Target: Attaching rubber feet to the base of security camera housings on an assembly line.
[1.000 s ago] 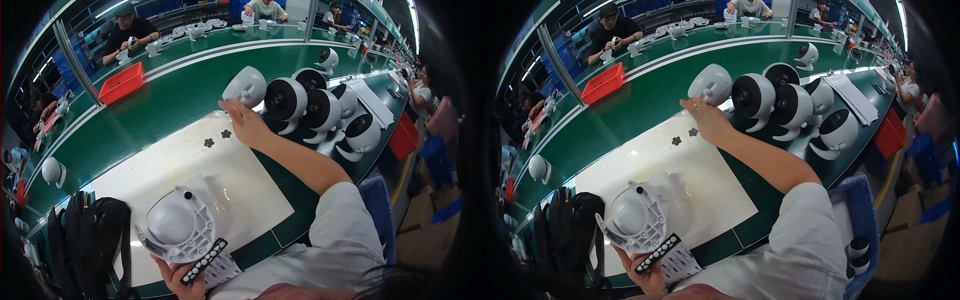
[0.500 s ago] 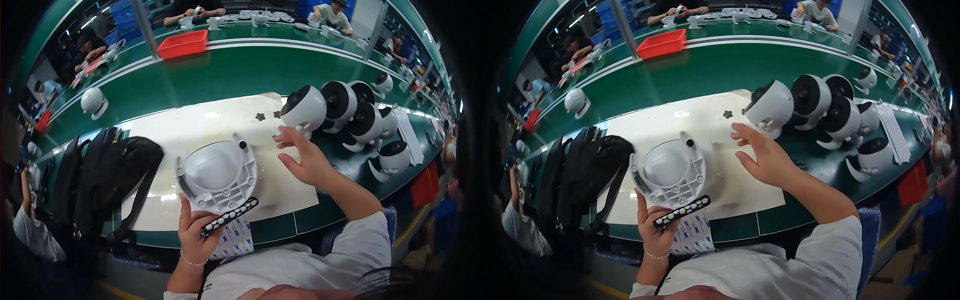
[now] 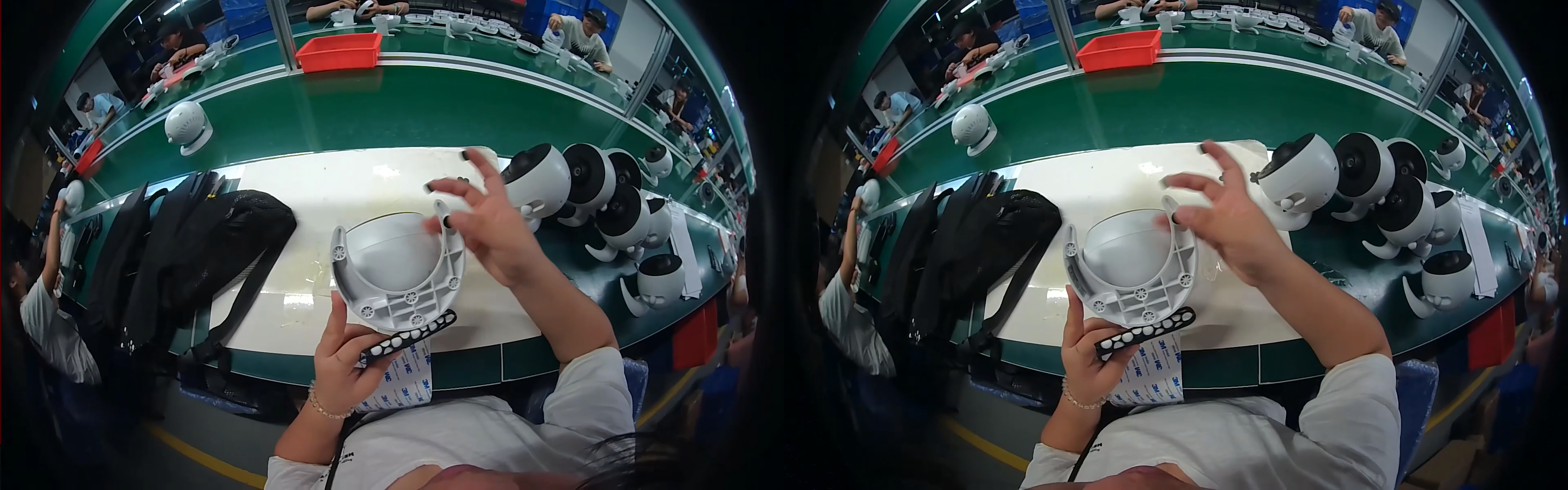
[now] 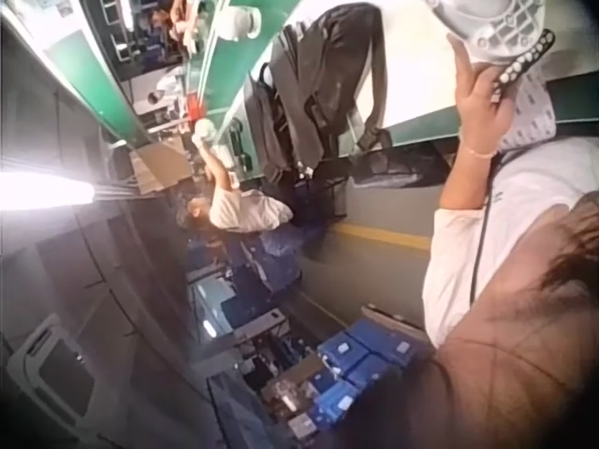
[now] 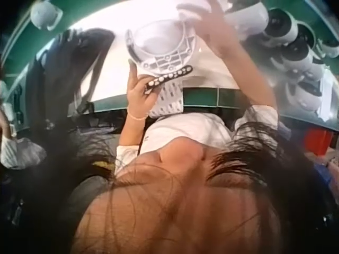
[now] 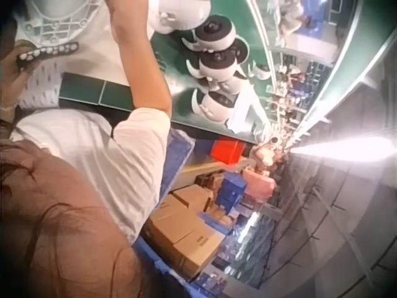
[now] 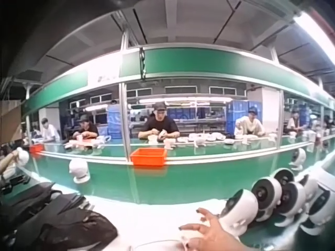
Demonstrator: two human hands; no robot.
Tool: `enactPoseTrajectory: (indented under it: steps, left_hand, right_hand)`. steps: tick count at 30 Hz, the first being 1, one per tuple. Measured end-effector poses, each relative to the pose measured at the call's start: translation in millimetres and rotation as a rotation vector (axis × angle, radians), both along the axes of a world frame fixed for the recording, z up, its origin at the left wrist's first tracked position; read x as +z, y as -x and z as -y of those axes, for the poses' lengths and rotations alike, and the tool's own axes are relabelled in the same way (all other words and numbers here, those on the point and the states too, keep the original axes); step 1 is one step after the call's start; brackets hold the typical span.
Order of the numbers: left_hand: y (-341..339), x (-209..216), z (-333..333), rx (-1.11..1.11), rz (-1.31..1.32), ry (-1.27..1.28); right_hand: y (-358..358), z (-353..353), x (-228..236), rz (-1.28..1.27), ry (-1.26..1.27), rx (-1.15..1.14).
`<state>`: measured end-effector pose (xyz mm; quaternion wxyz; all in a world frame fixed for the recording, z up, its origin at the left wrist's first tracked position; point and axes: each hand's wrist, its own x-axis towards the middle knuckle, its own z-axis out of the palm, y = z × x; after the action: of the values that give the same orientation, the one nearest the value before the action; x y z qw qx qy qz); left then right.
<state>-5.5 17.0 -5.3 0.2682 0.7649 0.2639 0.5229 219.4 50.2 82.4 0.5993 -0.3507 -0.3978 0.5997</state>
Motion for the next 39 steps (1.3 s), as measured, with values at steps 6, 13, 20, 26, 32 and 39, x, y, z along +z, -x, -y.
enactPoseTrajectory:
  steps: [6,13,20,26,32,39]
  left_hand:
    - [5,0,0,-0.024,-0.025,0.001]
    - [8,-4,0,-0.048,-0.025,0.042]
    - [9,-1,-4,-0.086,-0.009,0.043]
    - [10,2,-4,-0.081,-0.034,0.044]
    - [10,1,-4,-0.071,-0.024,0.022]
    - [9,1,-4,-0.098,0.001,0.056]
  right_hand:
    - [4,0,16,0.573,-0.545,-0.203]
    - [64,-16,34,0.97,-0.583,0.211]
    - [70,-16,31,1.054,-0.546,0.107]
    - [67,-9,28,1.271,-0.75,0.012]
    - [66,9,32,1.633,-0.991,-0.06]
    - [60,20,25,1.34,-0.674,0.077]
